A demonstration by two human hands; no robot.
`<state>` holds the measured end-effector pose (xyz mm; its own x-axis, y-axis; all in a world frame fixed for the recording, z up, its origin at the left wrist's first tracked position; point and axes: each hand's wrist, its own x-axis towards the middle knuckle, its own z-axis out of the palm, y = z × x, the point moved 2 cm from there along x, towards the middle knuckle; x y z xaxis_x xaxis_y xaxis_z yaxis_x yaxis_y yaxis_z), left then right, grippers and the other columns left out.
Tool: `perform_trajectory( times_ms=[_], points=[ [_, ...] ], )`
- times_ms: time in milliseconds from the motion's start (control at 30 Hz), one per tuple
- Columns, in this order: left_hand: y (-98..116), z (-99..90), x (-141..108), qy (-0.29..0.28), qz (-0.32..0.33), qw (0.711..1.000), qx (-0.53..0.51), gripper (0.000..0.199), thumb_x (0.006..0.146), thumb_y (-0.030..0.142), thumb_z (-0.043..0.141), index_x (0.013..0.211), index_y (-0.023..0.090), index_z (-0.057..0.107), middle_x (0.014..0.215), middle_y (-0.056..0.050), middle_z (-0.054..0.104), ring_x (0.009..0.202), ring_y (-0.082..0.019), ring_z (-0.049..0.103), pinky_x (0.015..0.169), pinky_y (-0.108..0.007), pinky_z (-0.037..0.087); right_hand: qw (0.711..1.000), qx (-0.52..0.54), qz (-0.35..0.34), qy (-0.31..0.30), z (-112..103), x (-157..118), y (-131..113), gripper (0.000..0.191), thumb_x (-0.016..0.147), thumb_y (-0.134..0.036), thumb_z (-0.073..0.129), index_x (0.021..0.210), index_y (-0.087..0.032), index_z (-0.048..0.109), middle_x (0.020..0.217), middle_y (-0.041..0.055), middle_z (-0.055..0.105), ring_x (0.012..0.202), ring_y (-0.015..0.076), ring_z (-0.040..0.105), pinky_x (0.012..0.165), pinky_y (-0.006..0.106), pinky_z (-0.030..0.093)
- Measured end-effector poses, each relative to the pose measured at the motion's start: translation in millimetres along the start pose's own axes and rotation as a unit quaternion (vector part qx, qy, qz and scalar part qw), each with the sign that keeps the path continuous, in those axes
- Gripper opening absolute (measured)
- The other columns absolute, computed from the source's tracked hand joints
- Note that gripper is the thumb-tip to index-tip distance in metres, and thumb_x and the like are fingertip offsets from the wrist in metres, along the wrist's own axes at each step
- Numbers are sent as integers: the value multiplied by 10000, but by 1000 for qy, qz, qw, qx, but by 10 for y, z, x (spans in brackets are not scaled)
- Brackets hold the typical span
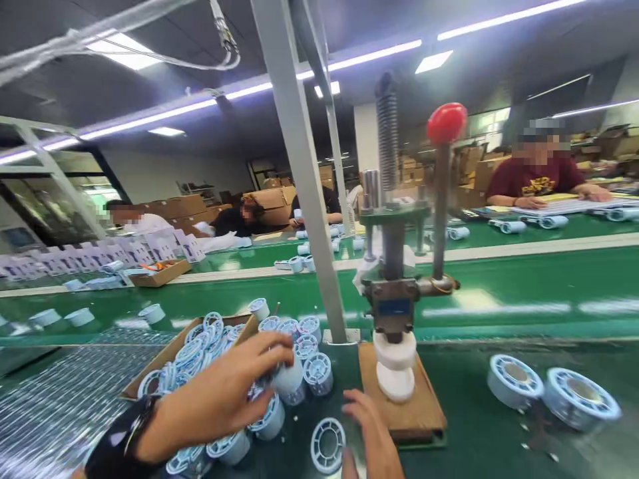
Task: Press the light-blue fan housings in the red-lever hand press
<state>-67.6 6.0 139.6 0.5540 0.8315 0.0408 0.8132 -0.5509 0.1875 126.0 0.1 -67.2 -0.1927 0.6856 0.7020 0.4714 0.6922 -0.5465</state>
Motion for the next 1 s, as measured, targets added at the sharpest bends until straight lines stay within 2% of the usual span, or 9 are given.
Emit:
perform_trajectory(
  times_ms=[67, 133, 233, 367, 500, 633, 733, 867, 1000],
  points=[
    [252, 223, -30, -46, 7, 997, -57, 444, 704, 47, 514, 1098, 249, 551, 1184, -24, 580, 1112, -195, 527, 970, -343, 449, 999, 17, -7, 47, -211, 35, 14, 481, 826, -65, 442, 1295, -172, 431, 1300, 125, 576, 1233, 206, 565, 1012, 300, 499],
    [413, 479, 5, -65, 6, 992, -107, 464, 680, 36, 520, 1093, 242, 561, 1132, -24, 608, 1082, -191, 537, 955, -324, 463, 998, 34, -23, 39, -418, 113, -35, 580, 808, -64, 425, 1372, -180, 353, 1361, 122, 519, 1288, 200, 512, 1052, 306, 466],
    [542, 838, 106, -64, 18, 985, -160, 505, 642, 13, 518, 1093, 230, 586, 1139, -37, 618, 1080, -189, 547, 963, -311, 470, 996, 68, -53, -22, -618, 177, -96, 692, 755, -59, 417, 1425, -200, 313, 1437, 110, 448, 1356, 209, 437, 1107, 352, 410],
    [565, 1121, 163, -55, 23, 973, -224, 550, 602, -11, 498, 1075, 239, 623, 1208, -35, 636, 1119, -170, 573, 1008, -288, 464, 981, 109, -20, -158, -564, 1, 31, 730, 726, -100, 491, 1443, -161, 370, 1471, 141, 416, 1382, 240, 401, 1117, 371, 384],
    [351, 1351, 24, 33, 18, 974, -224, 525, 656, 0, 468, 1092, 245, 624, 1267, -39, 638, 1205, -170, 566, 1057, -299, 454, 960, 101, 17, -262, -403, -167, 135, 755, 768, -126, 576, 1486, -203, 354, 1539, 143, 311, 1396, 250, 374, 1113, 345, 377],
    [16, 1803, -209, 187, -66, 975, -98, 498, 776, 55, 458, 1213, 257, 587, 1356, -71, 594, 1275, -225, 535, 1066, -421, 470, 960, 14, -32, -279, -385, -83, 64, 537, 830, -182, 621, 1336, -339, 533, 1502, 74, 396, 1301, 238, 497, 1040, 341, 462],
    [-94, 2124, -314, 226, -96, 969, 8, 432, 839, 138, 524, 1230, 304, 603, 1372, -62, 590, 1269, -269, 537, 1033, -485, 492, 958, -31, -81, -273, -430, -32, 32, 436, 859, -263, 635, 1278, -358, 561, 1399, 69, 509, 1146, 238, 589, 950, 362, 523],
    [-101, 2233, -352, 225, -121, 966, 40, 307, 786, 238, 652, 1092, 264, 661, 1241, -92, 660, 1147, -294, 605, 952, -461, 544, 961, -82, -84, -249, -539, -118, 105, 470, 849, -295, 656, 1298, -359, 533, 1228, 78, 598, 1019, 234, 632, 853, 349, 559],
    [-63, 2120, -342, 229, -149, 962, 23, 553, 730, 283, 688, 1267, 219, 571, 1292, -122, 625, 1184, -321, 573, 977, -480, 516, 965, -57, -48, -252, -626, -249, 190, 592, 793, -210, 688, 1342, -344, 511, 1252, 94, 566, 1078, 215, 622, 911, 308, 535]
  ],
)
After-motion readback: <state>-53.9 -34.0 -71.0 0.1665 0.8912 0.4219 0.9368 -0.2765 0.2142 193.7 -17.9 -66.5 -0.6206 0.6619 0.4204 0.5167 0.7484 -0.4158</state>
